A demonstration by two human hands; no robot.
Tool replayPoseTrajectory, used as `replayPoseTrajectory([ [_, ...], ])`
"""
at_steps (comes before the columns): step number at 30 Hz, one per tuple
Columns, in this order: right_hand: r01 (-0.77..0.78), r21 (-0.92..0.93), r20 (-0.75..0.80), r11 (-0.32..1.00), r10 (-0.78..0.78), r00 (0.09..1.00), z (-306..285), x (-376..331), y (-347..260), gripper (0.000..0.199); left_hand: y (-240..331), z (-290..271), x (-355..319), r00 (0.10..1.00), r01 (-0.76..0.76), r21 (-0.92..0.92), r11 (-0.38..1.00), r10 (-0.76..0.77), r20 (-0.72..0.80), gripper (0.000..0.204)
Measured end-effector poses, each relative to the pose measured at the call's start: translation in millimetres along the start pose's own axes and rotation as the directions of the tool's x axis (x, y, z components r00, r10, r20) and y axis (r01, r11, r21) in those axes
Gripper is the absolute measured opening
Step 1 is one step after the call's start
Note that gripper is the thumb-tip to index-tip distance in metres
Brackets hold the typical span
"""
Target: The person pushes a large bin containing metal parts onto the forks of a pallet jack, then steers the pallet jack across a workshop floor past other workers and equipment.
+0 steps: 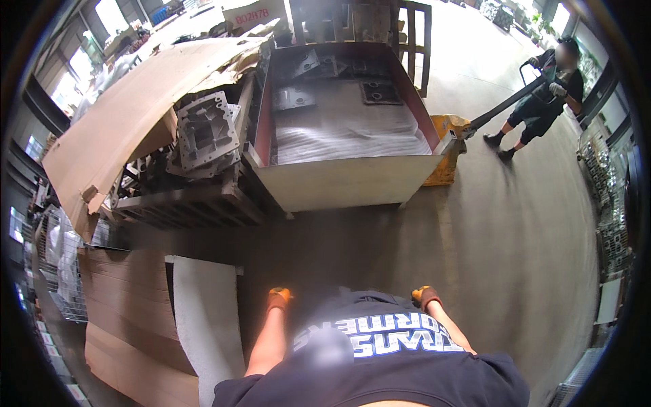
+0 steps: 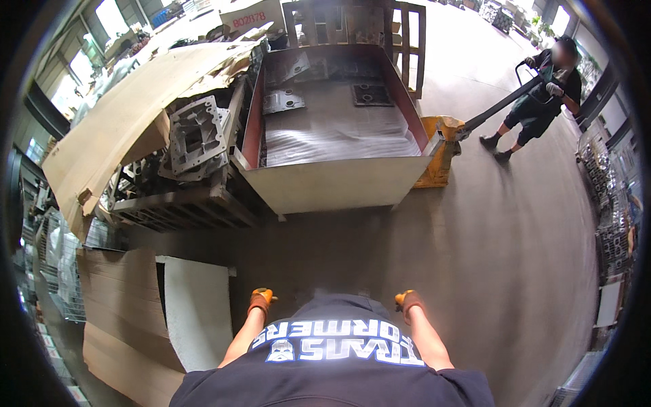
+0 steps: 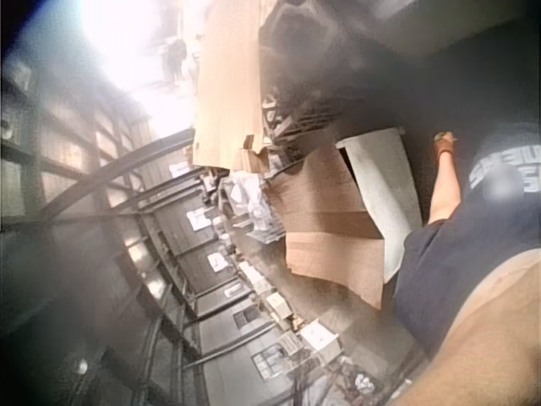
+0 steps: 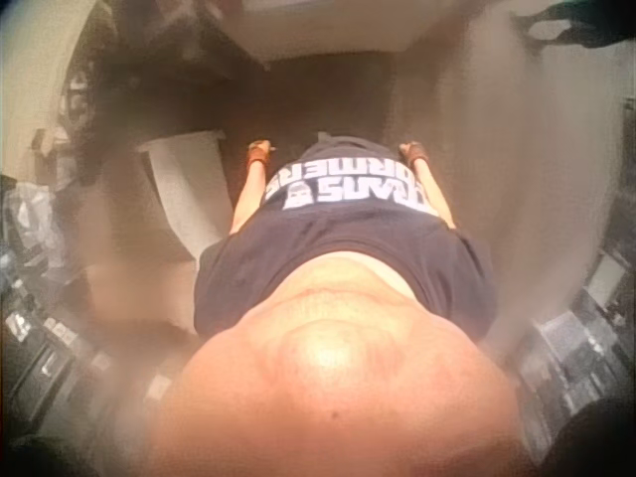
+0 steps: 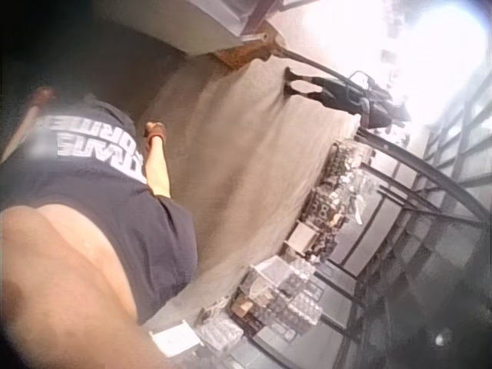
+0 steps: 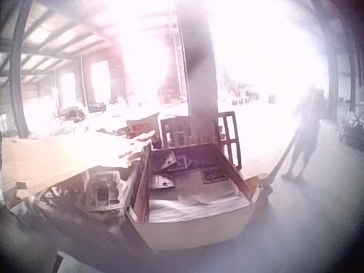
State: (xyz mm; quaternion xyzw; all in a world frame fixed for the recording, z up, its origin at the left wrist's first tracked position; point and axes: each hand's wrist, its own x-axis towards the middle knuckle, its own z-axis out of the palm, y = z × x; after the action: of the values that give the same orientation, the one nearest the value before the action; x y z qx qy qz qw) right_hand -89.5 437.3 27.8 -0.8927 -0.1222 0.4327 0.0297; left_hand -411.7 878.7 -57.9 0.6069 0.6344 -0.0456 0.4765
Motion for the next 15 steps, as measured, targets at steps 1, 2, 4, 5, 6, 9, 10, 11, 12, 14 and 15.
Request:
replayPoseTrajectory([
  [1,0.183,-0.435,-0.070,0.882,-0.235,0.969,27.6,22.6,38.0,0.019,31.0,10.1,-19.8,1.000,0.030,0.021,0.999,-0.030,-0.005,0.032],
  [2,0.149,-0.313,-0.014,0.938,-0.161,0.987,23.2,24.0,32.7,0.020,34.2,7.5,-27.8,0.999,0.020,0.172,0.985,-0.012,-0.047,0.029],
  [4,-0.033,-0.064,0.111,0.997,0.040,0.993,2.6,5.9,39.8,0.021,86.2,16.7,-67.6,0.997,0.073,0.085,0.994,-0.075,0.023,0.026],
  [5,0.045,-0.255,-0.004,0.966,-0.048,0.999,5.4,-1.5,50.5,0.019,98.6,26.5,-71.9,0.998,0.029,0.156,0.987,-0.037,0.049,0.024],
  [6,0.158,-0.372,0.040,0.915,-0.154,0.987,14.5,9.2,69.8,0.018,106.9,32.4,-72.8,0.997,-0.020,0.228,0.974,0.003,0.078,0.023],
  [9,0.018,-0.225,0.113,0.974,0.008,0.994,24.0,22.2,94.2,0.030,95.2,64.7,-50.5,0.998,-0.054,0.131,0.990,0.049,0.041,0.020],
  [10,0.008,-0.207,0.208,0.978,0.037,0.977,24.9,26.4,110.6,0.039,117.2,76.7,-61.1,0.994,-0.070,0.170,0.983,0.055,0.093,0.021],
  [11,0.019,-0.200,0.241,0.980,0.031,0.970,28.0,23.2,123.3,0.039,131.2,86.8,-72.1,0.994,-0.064,0.189,0.980,0.047,0.095,0.023],
  [12,-0.147,-0.014,0.276,0.989,0.145,0.950,0.9,-4.3,104.1,0.035,135.6,89.5,-78.1,0.997,-0.044,0.203,0.978,0.030,0.072,0.024],
  [14,-0.100,-0.019,0.283,0.995,0.101,0.954,4.6,-2.2,126.6,0.032,141.4,107.4,-70.9,0.995,-0.059,0.241,0.969,0.038,0.089,0.024],
  [15,-0.129,0.050,0.213,0.990,0.116,0.970,-3.4,-16.7,125.5,0.028,151.4,112.3,-76.4,0.993,-0.087,0.272,0.958,0.062,0.100,0.024],
])
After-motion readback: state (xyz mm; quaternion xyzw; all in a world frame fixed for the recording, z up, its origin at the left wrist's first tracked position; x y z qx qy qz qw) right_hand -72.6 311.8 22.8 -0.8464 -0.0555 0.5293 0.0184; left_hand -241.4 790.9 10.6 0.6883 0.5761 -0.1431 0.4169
